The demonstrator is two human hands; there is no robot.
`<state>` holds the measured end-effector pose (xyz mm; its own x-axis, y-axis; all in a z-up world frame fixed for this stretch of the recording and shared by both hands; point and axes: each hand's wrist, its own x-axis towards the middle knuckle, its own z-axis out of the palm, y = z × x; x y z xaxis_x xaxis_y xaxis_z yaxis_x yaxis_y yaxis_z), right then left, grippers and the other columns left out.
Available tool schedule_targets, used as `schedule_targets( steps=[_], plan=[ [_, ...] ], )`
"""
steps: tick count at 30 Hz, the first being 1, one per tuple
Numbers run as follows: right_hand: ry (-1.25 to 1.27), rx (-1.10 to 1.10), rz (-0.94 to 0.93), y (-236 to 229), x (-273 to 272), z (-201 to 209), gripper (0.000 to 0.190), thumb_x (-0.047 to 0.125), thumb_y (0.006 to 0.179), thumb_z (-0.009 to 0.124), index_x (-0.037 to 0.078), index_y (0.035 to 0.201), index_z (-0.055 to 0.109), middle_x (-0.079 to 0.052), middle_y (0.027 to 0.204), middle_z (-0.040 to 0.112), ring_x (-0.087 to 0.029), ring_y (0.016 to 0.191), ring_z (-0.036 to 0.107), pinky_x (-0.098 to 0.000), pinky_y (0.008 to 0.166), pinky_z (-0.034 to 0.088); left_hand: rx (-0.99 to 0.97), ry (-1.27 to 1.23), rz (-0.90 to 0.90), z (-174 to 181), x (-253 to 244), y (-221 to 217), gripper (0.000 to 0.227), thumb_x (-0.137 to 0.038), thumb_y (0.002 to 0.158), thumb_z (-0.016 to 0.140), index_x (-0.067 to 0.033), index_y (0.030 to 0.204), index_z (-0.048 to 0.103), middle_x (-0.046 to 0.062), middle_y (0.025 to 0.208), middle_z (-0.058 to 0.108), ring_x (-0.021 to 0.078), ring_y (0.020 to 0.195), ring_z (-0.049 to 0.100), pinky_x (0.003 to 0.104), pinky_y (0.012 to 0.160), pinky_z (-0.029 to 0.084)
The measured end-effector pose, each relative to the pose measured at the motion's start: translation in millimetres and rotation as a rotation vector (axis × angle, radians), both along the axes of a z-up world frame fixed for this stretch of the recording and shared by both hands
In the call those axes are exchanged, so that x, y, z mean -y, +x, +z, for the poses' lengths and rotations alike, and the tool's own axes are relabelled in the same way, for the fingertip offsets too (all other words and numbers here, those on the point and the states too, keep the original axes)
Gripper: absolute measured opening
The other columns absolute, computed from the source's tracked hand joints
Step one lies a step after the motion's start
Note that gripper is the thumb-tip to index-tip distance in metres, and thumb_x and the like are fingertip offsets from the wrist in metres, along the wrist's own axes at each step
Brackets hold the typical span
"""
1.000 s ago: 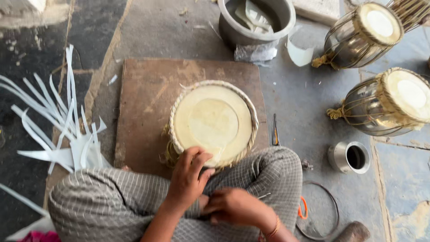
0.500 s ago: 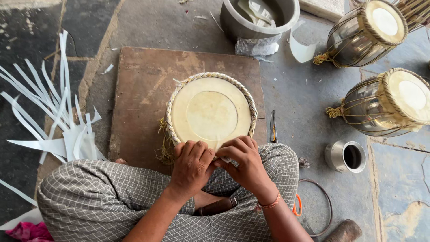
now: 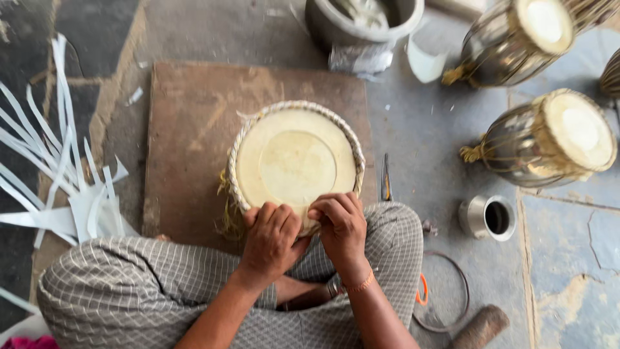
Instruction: The person sits on the floor and uses a hammer and a metal tool to secure white plastic strips around the rim of a drum. They repeatedly tap the tool to wedge the strips into place along the drum's edge.
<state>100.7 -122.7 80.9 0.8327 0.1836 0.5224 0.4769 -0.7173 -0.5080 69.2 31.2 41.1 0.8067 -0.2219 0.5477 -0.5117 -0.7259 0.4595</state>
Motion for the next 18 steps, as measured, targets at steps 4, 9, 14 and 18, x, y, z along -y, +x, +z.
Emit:
schedule_targets(
  steps=[4, 9, 14, 18],
  plan=[
    [0.146, -0.119, 0.063, -17.5, 9.7, -10.8, 0.009, 0.01, 0.083, 0.08, 0.009, 0.087, 0.072, 0.001, 0.092, 0.072, -0.014, 0.082, 0.067, -0.0277, 0.071, 0.056, -0.034, -0.025, -0.013, -12.3, -4.2, -16.2, 0.042, -0.027, 0.073, 0.086, -0.0096, 0.101, 0.06, 0.003, 0.096, 0.059, 0.0234, 0.096, 0.055, 0.044, 0.091, 0.033],
    [0.239, -0.138, -0.044, -9.9, 32.3, -9.2, 0.01, 0.004, 0.088, 0.078, 0.005, 0.087, 0.068, -0.003, 0.09, 0.071, -0.013, 0.075, 0.063, -0.028, 0.065, 0.053, 0.013, -0.075, -0.028, -13.2, -8.2, -26.9, 0.042, -0.029, 0.074, 0.09, -0.014, 0.1, 0.06, 0.002, 0.099, 0.06, 0.0211, 0.098, 0.055, 0.043, 0.092, 0.032],
    [-0.053, -0.353, -0.065, -35.0, 60.9, 13.5, 0.015, 0.01, 0.079, 0.082, 0.007, 0.08, 0.067, -0.002, 0.074, 0.065, -0.013, 0.065, 0.064, -0.0285, 0.059, 0.053, 0.019, -0.071, -0.056, -11.0, -12.7, -28.7, 0.046, -0.026, 0.073, 0.089, -0.0164, 0.107, 0.061, 0.001, 0.099, 0.061, 0.0215, 0.1, 0.056, 0.043, 0.093, 0.031],
    [-0.58, -0.672, 0.486, -83.9, 39.9, -8.6, 0.034, 0.025, 0.072, 0.089, 0.008, 0.095, 0.071, -0.009, 0.091, 0.067, -0.031, 0.086, 0.062, -0.0439, 0.073, 0.05, 0.008, -0.116, -0.079, -13.3, -12.4, -28.5, 0.047, -0.026, 0.076, 0.09, -0.0182, 0.112, 0.06, -0.002, 0.096, 0.059, 0.0194, 0.098, 0.056, 0.043, 0.093, 0.031]
  ],
)
